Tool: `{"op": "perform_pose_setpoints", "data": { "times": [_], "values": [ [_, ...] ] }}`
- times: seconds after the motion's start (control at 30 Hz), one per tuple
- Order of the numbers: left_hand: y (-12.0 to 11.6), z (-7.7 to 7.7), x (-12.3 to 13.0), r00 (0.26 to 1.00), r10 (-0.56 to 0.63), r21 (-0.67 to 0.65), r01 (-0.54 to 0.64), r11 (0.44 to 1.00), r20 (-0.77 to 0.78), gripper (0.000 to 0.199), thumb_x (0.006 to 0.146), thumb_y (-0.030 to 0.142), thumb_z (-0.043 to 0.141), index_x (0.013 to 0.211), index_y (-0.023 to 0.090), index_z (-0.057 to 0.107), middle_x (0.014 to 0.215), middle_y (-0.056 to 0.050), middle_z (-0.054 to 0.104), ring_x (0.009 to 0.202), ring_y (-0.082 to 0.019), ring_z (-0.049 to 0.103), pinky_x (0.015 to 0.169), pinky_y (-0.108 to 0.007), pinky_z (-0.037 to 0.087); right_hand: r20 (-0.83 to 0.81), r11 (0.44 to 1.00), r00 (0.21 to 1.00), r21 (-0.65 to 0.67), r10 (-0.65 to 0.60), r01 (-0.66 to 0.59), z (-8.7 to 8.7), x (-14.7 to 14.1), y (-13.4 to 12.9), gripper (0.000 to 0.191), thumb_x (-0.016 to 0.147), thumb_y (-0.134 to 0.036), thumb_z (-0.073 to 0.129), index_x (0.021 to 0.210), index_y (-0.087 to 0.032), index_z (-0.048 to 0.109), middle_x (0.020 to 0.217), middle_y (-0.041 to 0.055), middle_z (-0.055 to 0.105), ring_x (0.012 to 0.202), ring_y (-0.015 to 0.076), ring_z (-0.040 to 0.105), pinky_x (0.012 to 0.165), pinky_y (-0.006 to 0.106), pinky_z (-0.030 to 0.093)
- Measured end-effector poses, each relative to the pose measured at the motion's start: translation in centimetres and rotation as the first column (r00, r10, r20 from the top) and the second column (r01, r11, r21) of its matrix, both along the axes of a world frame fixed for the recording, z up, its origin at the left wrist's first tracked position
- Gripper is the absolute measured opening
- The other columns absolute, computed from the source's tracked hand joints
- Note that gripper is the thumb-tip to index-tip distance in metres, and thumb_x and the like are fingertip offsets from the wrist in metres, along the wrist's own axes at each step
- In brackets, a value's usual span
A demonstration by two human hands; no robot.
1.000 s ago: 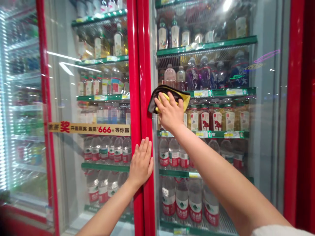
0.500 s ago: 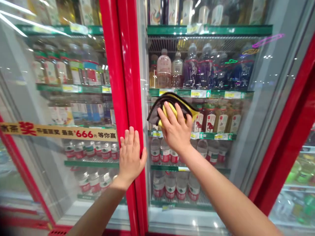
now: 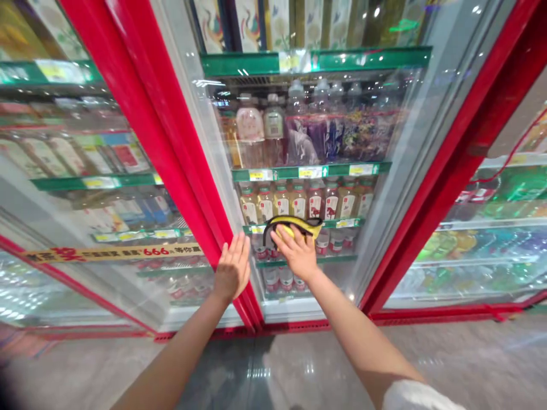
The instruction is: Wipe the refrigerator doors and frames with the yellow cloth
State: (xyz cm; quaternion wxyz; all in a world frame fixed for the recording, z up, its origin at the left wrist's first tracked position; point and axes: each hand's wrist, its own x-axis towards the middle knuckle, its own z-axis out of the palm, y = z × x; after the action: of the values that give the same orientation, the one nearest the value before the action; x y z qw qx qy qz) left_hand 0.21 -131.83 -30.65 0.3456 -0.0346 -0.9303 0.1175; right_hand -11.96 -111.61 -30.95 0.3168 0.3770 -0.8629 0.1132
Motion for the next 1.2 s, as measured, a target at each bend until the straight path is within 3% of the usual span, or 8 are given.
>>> {"op": "perform_pose_setpoints", "data": {
  "times": [0.13, 0.27, 0.37, 0.53, 0.73, 0.9, 1.1, 1.2],
  "values": [
    [1.8, 2.8, -0.1, 0.994, -0.095, -0.042, 0.098, 0.994, 0.062, 0.088, 0.087, 0.005, 0.045, 0.163, 0.013, 0.002, 0.165, -0.015, 0.032, 0.154, -0.025, 0.026, 0.126, -0.047, 0.025, 0.064, 0.942, 0.96, 0.183, 0.274, -0.281, 1.6, -0.2, 0.7, 0.061, 0.105, -0.027, 0.035, 0.16, -0.046, 0.016, 0.164, -0.01, 0.032, 0.151, 0.0156, 0.033, 0.112, 0.036, 0.031],
    [5.0, 5.2, -1.8, 0.988, -0.117, 0.011, 0.116, 0.993, 0.104, 0.092, 0.084, 0.007, 0.049, 0.163, 0.013, 0.003, 0.166, -0.015, 0.029, 0.154, -0.027, 0.027, 0.125, -0.048, 0.026, 0.084, 0.997, 0.995, 0.048, 0.053, -0.057, 6.1, -1.9, 4.3, 0.061, 0.104, -0.029, 0.038, 0.158, -0.048, 0.016, 0.165, -0.0082, 0.031, 0.153, 0.0214, 0.028, 0.116, 0.043, 0.027],
    [8.3, 5.8, -3.1, 0.978, -0.124, 0.041, 0.118, 0.992, 0.171, 0.092, 0.083, 0.009, 0.051, 0.163, 0.014, 0.007, 0.167, -0.016, 0.028, 0.155, -0.029, 0.026, 0.125, -0.05, 0.026, 0.18, 0.986, 0.97, 0.002, -0.166, 0.169, 5.7, -2.4, 7.6, 0.062, 0.101, -0.03, 0.045, 0.157, -0.046, 0.025, 0.165, -0.0015, 0.033, 0.153, 0.0308, 0.028, 0.115, 0.053, 0.029],
    [13.1, 6.6, -4.3, 0.962, -0.157, 0.092, 0.14, 0.986, 0.222, 0.09, 0.083, 0.009, 0.051, 0.163, 0.012, 0.009, 0.168, -0.016, 0.025, 0.156, -0.028, 0.021, 0.126, -0.049, 0.023, 0.246, 0.992, 0.968, 0.126, -0.05, 0.02, 3.9, -2.5, 10.8, 0.061, 0.102, -0.021, 0.038, 0.157, -0.044, 0.028, 0.164, -0.001, 0.034, 0.154, 0.027, 0.027, 0.114, 0.053, 0.034],
    [16.8, 9.7, -6.1, 0.967, -0.181, 0.064, 0.172, 0.983, 0.179, 0.086, 0.084, 0.007, 0.049, 0.162, 0.011, 0.014, 0.168, -0.015, 0.026, 0.157, -0.027, 0.02, 0.128, -0.047, 0.02, 0.205, 0.991, 0.97, 0.026, -0.133, 0.131, 8.2, -6.3, 16.8, 0.062, 0.1, -0.025, 0.044, 0.158, -0.043, 0.028, 0.168, 0.0, 0.028, 0.156, 0.0294, 0.019, 0.118, 0.054, 0.029],
    [19.7, 9.8, -7.7, 0.966, -0.179, 0.017, 0.179, 0.984, 0.186, 0.079, 0.085, 0.007, 0.047, 0.16, 0.011, 0.022, 0.167, -0.014, 0.03, 0.156, -0.025, 0.022, 0.128, -0.044, 0.019, 0.343, 0.898, 0.857, -0.074, -0.386, 0.434, 4.1, -6.0, 19.5, 0.063, 0.095, -0.021, 0.05, 0.157, -0.021, 0.039, 0.164, 0.018, 0.033, 0.153, 0.0391, 0.025, 0.113, 0.057, 0.037],
    [22.6, 9.0, -10.4, 0.942, -0.263, -0.039, 0.277, 0.96, 0.209, 0.079, 0.088, 0.008, 0.045, 0.162, 0.014, 0.019, 0.165, -0.01, 0.034, 0.156, -0.022, 0.024, 0.129, -0.045, 0.011, 0.274, 0.993, 0.955, 0.028, -0.114, 0.111, 3.1, -6.9, 19.9, 0.063, 0.099, -0.017, 0.042, 0.158, -0.039, 0.033, 0.165, 0.0047, 0.036, 0.154, 0.0326, 0.025, 0.115, 0.056, 0.038],
    [24.0, 9.0, -12.1, 0.945, -0.247, -0.046, 0.263, 0.964, 0.214, 0.078, 0.089, 0.011, 0.046, 0.162, 0.016, 0.018, 0.166, -0.008, 0.031, 0.156, -0.023, 0.024, 0.129, -0.047, 0.009, 0.205, 0.976, 0.963, -0.094, -0.175, 0.198, 3.8, -9.7, 22.5, 0.063, 0.098, -0.021, 0.048, 0.157, -0.036, 0.036, 0.165, 0.0065, 0.035, 0.155, 0.0349, 0.02, 0.115, 0.058, 0.036]
  ]
}}
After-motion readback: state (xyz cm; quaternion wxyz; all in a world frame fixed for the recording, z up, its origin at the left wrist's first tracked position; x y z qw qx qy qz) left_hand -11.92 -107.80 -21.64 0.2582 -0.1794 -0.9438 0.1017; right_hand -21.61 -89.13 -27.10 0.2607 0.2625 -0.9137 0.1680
